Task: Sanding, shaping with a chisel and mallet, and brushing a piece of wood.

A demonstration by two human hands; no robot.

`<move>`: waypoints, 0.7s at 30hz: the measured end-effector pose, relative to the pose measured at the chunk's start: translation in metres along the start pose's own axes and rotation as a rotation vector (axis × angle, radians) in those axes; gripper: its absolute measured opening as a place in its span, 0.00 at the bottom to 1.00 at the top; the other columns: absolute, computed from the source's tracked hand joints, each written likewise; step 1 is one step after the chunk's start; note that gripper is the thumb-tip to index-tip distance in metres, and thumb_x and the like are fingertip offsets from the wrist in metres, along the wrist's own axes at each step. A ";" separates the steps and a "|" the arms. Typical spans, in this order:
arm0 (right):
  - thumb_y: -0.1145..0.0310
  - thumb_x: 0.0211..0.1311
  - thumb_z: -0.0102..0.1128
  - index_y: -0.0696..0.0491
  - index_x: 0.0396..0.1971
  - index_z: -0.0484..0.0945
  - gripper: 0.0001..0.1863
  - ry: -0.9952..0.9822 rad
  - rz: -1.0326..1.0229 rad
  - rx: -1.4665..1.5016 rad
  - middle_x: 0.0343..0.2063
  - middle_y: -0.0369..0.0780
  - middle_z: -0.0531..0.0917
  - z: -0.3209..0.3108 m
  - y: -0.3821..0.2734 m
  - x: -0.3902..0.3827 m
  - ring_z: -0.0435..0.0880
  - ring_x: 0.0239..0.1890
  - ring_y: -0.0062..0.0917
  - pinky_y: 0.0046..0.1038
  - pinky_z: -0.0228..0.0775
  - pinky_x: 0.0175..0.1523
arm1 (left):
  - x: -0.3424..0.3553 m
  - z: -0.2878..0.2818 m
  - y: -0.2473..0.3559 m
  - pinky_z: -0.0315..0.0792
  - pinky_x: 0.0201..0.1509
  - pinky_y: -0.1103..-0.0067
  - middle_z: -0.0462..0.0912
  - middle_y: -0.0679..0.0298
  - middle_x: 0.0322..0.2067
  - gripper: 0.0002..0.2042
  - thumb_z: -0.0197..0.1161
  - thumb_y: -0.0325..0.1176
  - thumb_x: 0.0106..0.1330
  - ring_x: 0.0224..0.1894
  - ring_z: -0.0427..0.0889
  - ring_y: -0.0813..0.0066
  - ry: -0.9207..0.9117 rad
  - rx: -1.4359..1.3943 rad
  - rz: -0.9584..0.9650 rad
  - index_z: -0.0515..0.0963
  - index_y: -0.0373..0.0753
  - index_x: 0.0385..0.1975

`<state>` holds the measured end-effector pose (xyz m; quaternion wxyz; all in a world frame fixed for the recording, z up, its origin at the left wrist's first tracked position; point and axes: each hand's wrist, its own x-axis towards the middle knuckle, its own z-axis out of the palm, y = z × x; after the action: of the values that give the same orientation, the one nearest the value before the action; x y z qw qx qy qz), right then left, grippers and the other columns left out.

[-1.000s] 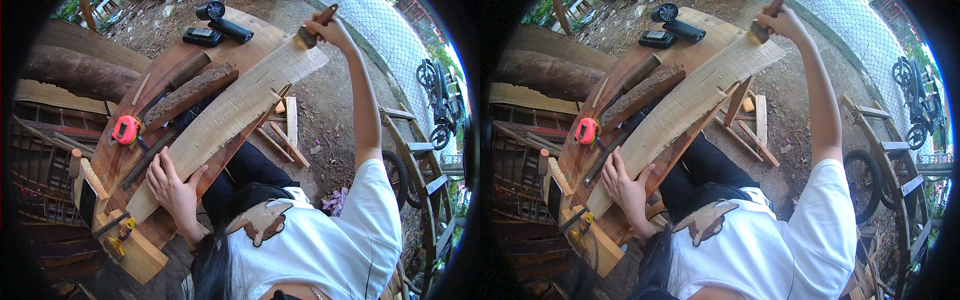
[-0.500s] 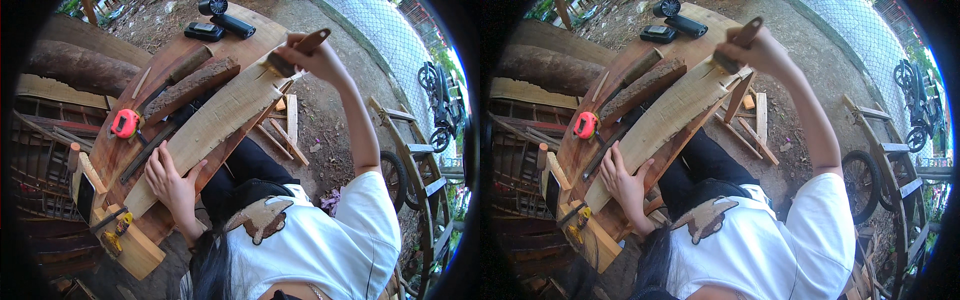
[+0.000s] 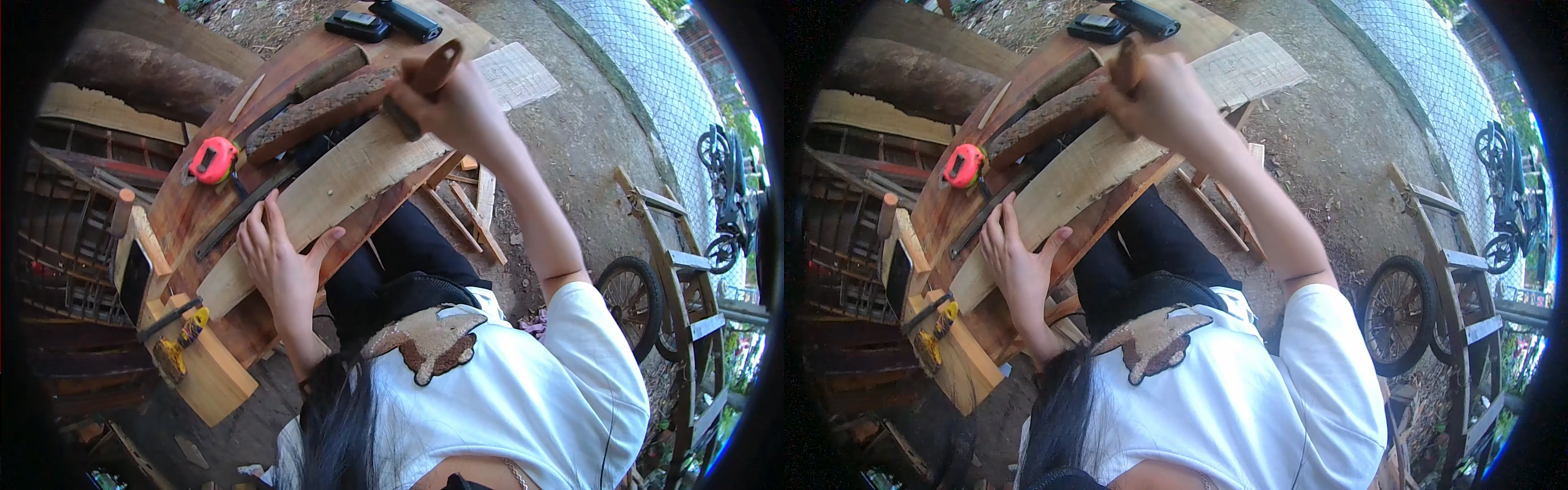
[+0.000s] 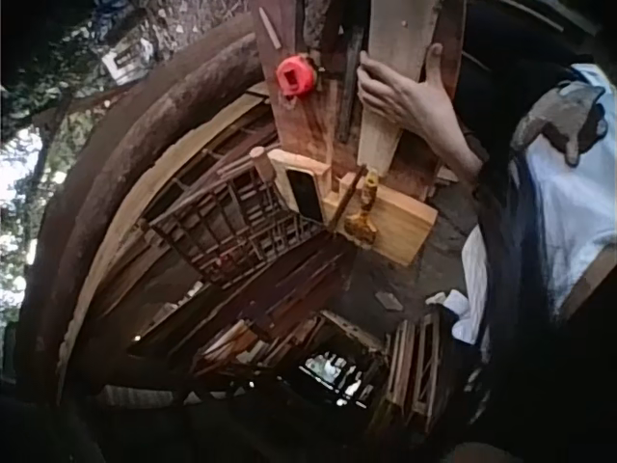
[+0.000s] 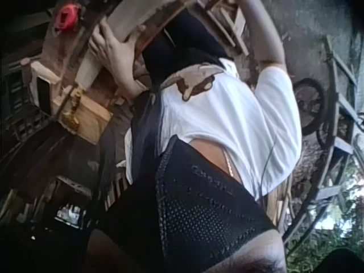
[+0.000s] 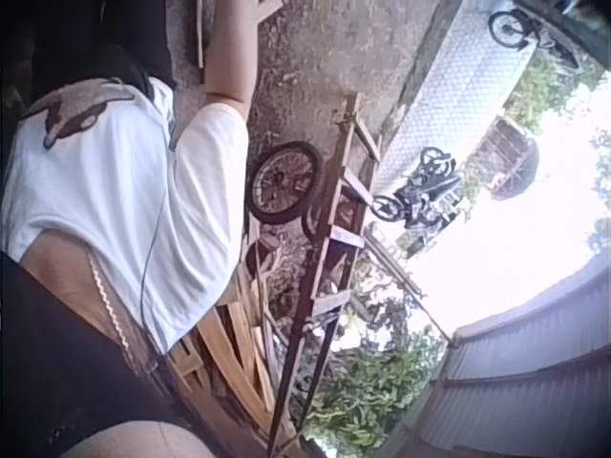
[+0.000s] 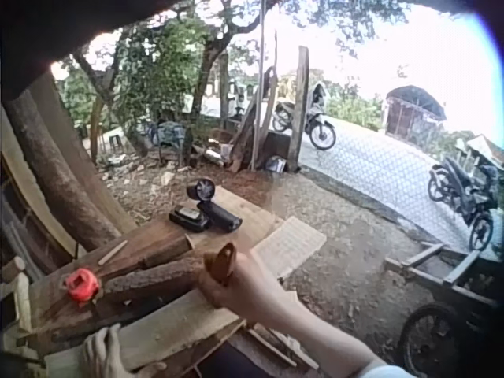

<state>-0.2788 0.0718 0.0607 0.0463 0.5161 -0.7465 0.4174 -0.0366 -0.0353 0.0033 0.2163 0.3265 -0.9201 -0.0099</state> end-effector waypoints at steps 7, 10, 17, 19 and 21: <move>0.58 0.52 0.64 0.55 0.30 0.78 0.15 -0.108 0.011 -0.100 0.19 0.46 0.80 0.016 -0.055 -0.010 0.81 0.26 0.41 0.35 0.74 0.32 | 0.034 -0.022 0.043 0.66 0.54 0.61 0.68 0.51 0.49 0.43 0.69 0.53 0.47 0.50 0.71 0.52 0.046 -0.418 0.141 0.60 0.39 0.62; 0.46 0.47 0.66 0.57 0.34 0.77 0.27 -0.215 0.054 -0.008 0.20 0.48 0.80 0.006 -0.069 -0.017 0.82 0.28 0.42 0.36 0.74 0.35 | 0.048 -0.014 0.057 0.71 0.48 0.63 0.69 0.51 0.48 0.38 0.71 0.48 0.48 0.50 0.72 0.53 0.017 -0.629 0.210 0.63 0.39 0.59; 0.35 0.49 0.58 0.56 0.49 0.71 0.40 -0.172 0.087 0.040 0.41 0.47 0.80 -0.014 -0.041 -0.037 0.80 0.42 0.34 0.33 0.73 0.43 | 0.057 -0.011 0.050 0.73 0.35 0.67 0.75 0.55 0.25 0.08 0.53 0.33 0.65 0.29 0.78 0.56 0.116 -0.737 -0.071 0.70 0.36 0.28; 0.45 0.61 0.53 0.56 0.47 0.74 0.28 -0.080 0.228 0.009 0.38 0.46 0.82 -0.017 -0.024 -0.042 0.81 0.40 0.32 0.34 0.74 0.45 | 0.044 -0.020 0.023 0.69 0.31 0.74 0.73 0.60 0.21 0.09 0.53 0.33 0.67 0.25 0.76 0.70 0.050 -0.784 -0.136 0.69 0.36 0.26; 0.47 0.61 0.55 0.56 0.45 0.75 0.26 -0.098 0.290 0.030 0.38 0.45 0.82 -0.022 -0.013 -0.047 0.81 0.39 0.31 0.33 0.74 0.44 | 0.029 -0.040 -0.005 0.68 0.34 0.78 0.72 0.65 0.19 0.10 0.51 0.33 0.69 0.23 0.71 0.79 0.065 -0.741 -0.262 0.69 0.37 0.26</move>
<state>-0.2545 0.1199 0.0586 -0.0588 0.4232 -0.8083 0.4051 -0.0378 -0.0522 0.0503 0.3455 0.3413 -0.7973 -0.3585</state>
